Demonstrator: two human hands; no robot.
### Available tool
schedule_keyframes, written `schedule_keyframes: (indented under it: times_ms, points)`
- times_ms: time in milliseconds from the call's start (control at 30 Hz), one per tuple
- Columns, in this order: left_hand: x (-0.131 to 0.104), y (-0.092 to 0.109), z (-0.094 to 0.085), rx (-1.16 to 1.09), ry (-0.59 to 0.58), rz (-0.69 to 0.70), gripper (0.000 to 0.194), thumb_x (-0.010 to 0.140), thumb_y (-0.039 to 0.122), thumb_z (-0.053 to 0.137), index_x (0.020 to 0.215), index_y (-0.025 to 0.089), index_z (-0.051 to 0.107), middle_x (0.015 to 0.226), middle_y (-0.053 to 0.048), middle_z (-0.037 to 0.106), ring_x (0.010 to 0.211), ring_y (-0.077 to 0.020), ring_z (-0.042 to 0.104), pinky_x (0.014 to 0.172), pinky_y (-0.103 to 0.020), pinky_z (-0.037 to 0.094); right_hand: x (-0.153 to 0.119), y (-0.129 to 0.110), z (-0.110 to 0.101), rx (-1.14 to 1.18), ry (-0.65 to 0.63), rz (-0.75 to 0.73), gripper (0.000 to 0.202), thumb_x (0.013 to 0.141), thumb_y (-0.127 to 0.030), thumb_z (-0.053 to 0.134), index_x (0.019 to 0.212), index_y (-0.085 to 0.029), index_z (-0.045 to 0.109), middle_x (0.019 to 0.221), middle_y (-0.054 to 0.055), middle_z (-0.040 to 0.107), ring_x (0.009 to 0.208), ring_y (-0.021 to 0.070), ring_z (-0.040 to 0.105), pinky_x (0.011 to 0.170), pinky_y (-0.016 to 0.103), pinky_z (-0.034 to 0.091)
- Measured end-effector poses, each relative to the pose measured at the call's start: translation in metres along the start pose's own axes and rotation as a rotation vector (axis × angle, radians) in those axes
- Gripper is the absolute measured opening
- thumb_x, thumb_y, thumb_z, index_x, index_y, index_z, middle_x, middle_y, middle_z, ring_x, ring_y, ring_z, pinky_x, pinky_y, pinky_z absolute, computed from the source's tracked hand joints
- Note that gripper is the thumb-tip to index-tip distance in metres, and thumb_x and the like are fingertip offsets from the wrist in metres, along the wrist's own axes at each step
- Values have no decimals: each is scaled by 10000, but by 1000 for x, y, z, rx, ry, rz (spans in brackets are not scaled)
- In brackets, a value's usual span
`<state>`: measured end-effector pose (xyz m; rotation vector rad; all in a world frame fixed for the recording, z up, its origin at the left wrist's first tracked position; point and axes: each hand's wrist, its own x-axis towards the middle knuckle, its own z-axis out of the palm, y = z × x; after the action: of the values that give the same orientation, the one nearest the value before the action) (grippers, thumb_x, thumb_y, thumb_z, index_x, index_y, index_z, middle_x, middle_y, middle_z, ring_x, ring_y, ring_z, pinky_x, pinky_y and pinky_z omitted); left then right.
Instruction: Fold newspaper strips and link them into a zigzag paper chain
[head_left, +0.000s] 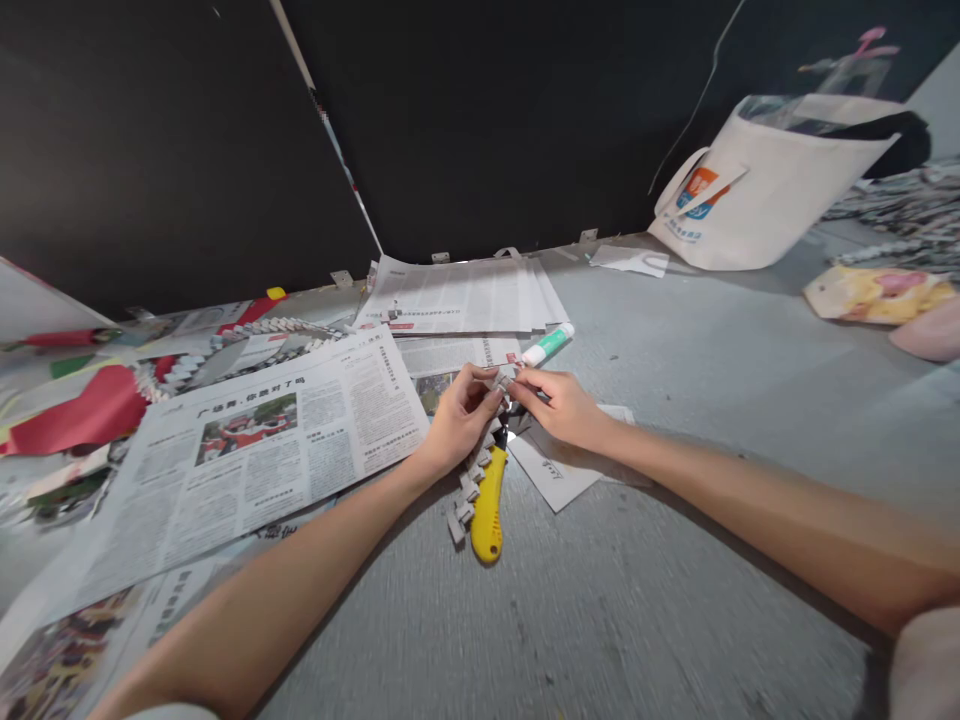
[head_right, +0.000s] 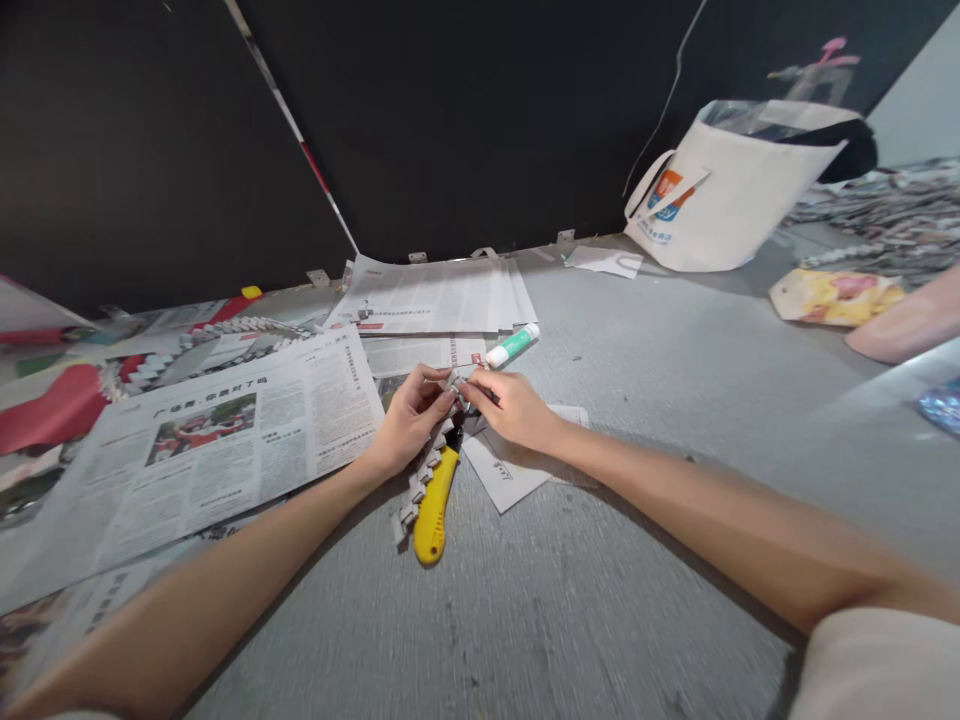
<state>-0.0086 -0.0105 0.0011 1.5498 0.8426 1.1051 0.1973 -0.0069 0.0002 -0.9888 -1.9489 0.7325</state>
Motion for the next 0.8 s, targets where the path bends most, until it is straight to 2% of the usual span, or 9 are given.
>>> schedule_keyframes:
  times_ms: [133, 233, 333, 567, 733, 800]
  points:
    - [-2, 0, 1, -51, 10, -49, 414, 953, 479, 760, 1162, 211, 523, 880, -3, 690, 766, -142, 640, 720, -295, 490, 0, 0, 1, -13, 21, -16, 364, 1090, -424, 522, 781, -232, 521, 707, -2, 514, 672, 177, 482, 659, 347, 377]
    - [-3, 0, 2, -107, 50, -92, 437, 938, 479, 781, 1104, 222, 469, 838, 8, 692, 726, -144, 646, 682, -290, 484, 0, 0, 1, -11, 44, -32, 349, 1094, -416, 526, 800, -228, 548, 723, -2, 540, 693, 177, 507, 673, 339, 393]
    - [-3, -1, 3, -91, 80, -66, 427, 929, 460, 798, 1006, 224, 450, 789, 22, 668, 711, -135, 628, 669, -280, 472, 0, -1, 1, -20, 61, -46, 347, 1093, -415, 532, 805, -225, 567, 730, 1, 566, 694, 178, 521, 678, 337, 402]
    - [0, 0, 4, -96, 34, -46, 446, 907, 451, 821, 923, 225, 436, 852, 2, 687, 746, -131, 620, 672, -272, 467, -1, 0, 2, -34, 73, -55, 340, 1088, -402, 536, 795, -230, 559, 715, -1, 558, 682, 175, 500, 673, 336, 394]
    - [0, -2, 2, -82, 108, -76, 429, 917, 512, 798, 886, 218, 486, 726, 42, 593, 648, -111, 551, 614, -257, 422, 2, 0, 0, 129, -27, 66, 377, 1072, -448, 554, 767, -228, 515, 691, -19, 475, 645, 156, 435, 615, 326, 338]
    - [0, -2, 1, -91, 112, -74, 438, 910, 536, 800, 893, 216, 502, 734, 36, 608, 653, -115, 564, 619, -258, 432, 4, 0, -2, 247, -102, 122, 394, 1065, -478, 569, 766, -224, 525, 689, -19, 464, 628, 150, 408, 595, 325, 320]
